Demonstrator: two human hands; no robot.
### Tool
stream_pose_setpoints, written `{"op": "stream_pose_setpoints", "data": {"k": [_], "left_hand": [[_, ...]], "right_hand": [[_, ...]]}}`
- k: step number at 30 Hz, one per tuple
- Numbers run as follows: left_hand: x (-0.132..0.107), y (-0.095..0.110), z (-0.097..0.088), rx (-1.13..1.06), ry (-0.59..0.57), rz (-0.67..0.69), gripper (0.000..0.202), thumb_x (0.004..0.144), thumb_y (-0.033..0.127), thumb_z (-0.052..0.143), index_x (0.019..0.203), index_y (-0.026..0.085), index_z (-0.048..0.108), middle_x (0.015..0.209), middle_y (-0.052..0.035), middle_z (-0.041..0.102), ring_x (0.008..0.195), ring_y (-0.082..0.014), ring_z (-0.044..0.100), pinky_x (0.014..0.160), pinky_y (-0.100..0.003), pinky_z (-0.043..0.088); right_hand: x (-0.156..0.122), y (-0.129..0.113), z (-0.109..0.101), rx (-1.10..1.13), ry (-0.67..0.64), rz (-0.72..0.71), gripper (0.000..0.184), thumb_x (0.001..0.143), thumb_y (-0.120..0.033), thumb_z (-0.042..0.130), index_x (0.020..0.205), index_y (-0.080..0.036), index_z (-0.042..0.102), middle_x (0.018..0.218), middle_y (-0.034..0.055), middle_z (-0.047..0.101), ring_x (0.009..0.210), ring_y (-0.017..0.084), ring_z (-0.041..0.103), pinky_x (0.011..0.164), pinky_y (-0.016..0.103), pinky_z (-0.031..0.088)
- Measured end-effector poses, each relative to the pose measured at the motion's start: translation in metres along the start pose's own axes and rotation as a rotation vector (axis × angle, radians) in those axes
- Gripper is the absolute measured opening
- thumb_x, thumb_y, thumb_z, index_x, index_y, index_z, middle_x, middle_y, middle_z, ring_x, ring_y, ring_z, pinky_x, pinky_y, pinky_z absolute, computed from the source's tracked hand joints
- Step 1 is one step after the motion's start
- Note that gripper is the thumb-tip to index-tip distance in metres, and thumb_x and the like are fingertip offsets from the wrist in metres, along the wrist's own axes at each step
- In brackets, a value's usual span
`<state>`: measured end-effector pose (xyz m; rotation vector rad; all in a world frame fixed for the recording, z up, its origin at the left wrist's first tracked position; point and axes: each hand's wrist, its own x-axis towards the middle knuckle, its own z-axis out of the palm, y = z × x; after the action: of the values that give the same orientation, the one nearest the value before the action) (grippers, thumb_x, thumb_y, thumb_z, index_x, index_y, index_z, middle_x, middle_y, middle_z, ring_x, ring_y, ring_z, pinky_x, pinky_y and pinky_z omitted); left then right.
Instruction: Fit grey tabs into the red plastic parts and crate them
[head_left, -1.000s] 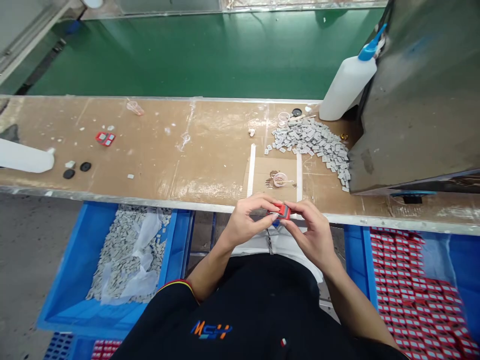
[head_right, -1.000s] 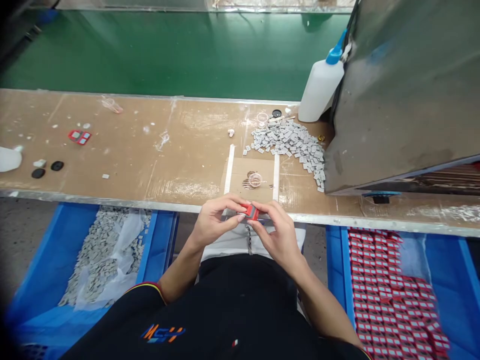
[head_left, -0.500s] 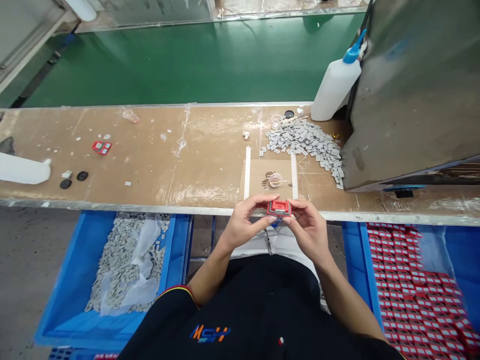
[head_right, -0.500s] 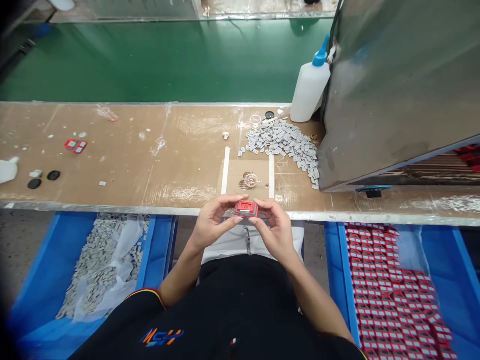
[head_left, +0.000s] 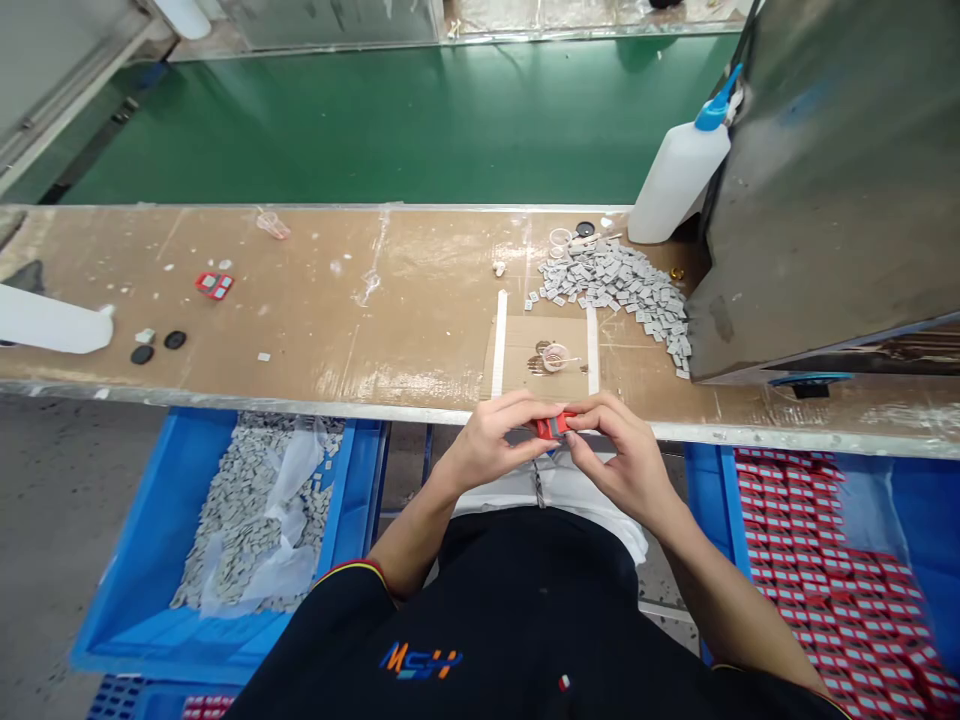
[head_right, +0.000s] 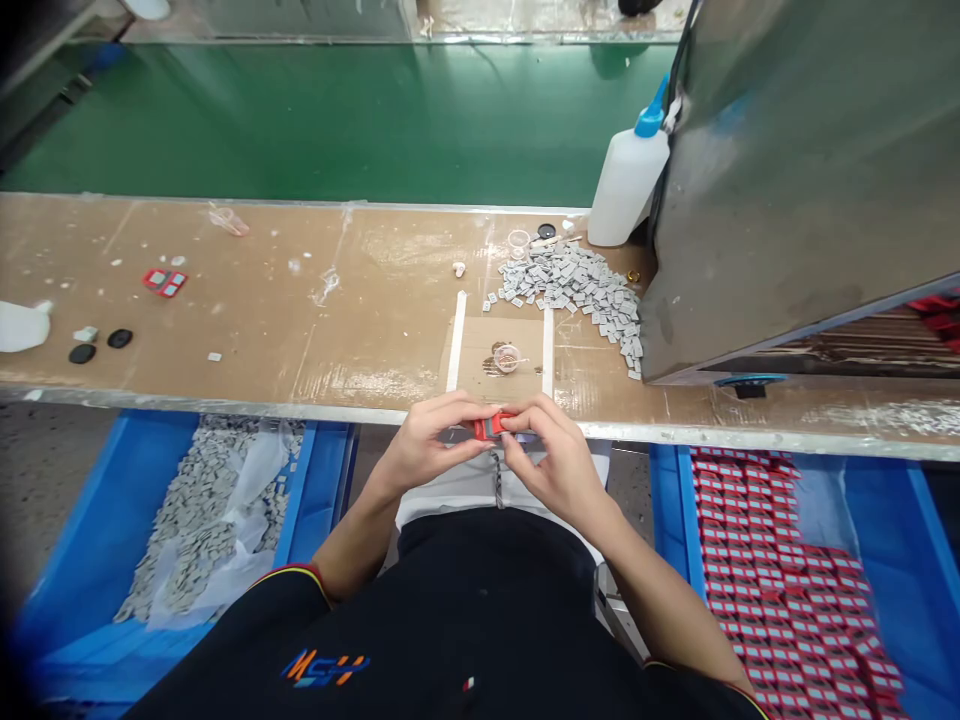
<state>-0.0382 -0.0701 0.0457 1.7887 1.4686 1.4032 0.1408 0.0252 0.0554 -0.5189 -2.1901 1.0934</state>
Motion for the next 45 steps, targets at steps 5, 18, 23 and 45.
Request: {"op": "stream_pose_setpoints", "data": {"k": [5, 18, 23, 45], "left_hand": [[-0.002, 0.007, 0.001, 0.033, -0.021, -0.013, 0.025, 0.09, 0.018, 0.071, 0.115, 0.014, 0.069, 0.096, -0.0083, 0.072, 0.085, -0.0158, 0.07, 0.077, -0.029, 0.06], [0.0, 0.01, -0.003, 0.001, -0.047, -0.018, 0.034, 0.09, 0.022, 0.073, 0.123, 0.017, 0.068, 0.098, -0.0076, 0.071, 0.084, -0.0149, 0.067, 0.076, -0.027, 0.059], [0.0, 0.002, -0.003, -0.183, -0.032, -0.033, 0.033, 0.091, 0.029, 0.073, 0.122, 0.02, 0.071, 0.103, -0.0098, 0.072, 0.089, -0.0167, 0.069, 0.077, -0.028, 0.059], [-0.012, 0.015, 0.007, -0.384, 0.174, -0.132, 0.019, 0.095, 0.03, 0.066, 0.112, 0.021, 0.066, 0.124, -0.0122, 0.072, 0.115, -0.0234, 0.07, 0.094, -0.039, 0.06]], "right_hand": [[-0.005, 0.002, 0.005, 0.039, -0.006, 0.012, 0.011, 0.09, -0.012, 0.061, 0.086, -0.023, 0.06, 0.088, 0.003, 0.063, 0.08, 0.017, 0.063, 0.069, 0.029, 0.05], [-0.01, -0.006, 0.002, 0.002, 0.061, -0.041, 0.011, 0.093, -0.012, 0.061, 0.095, -0.023, 0.06, 0.1, 0.0069, 0.065, 0.092, 0.019, 0.068, 0.075, 0.032, 0.057], [-0.005, -0.015, -0.006, -0.14, 0.029, -0.167, 0.015, 0.094, -0.012, 0.063, 0.104, -0.023, 0.06, 0.103, 0.0088, 0.067, 0.095, 0.02, 0.069, 0.077, 0.033, 0.059], [-0.004, -0.031, -0.006, -0.175, 0.051, -0.148, 0.036, 0.095, -0.021, 0.066, 0.13, -0.028, 0.059, 0.114, 0.0094, 0.073, 0.102, 0.025, 0.071, 0.087, 0.044, 0.061]]}}
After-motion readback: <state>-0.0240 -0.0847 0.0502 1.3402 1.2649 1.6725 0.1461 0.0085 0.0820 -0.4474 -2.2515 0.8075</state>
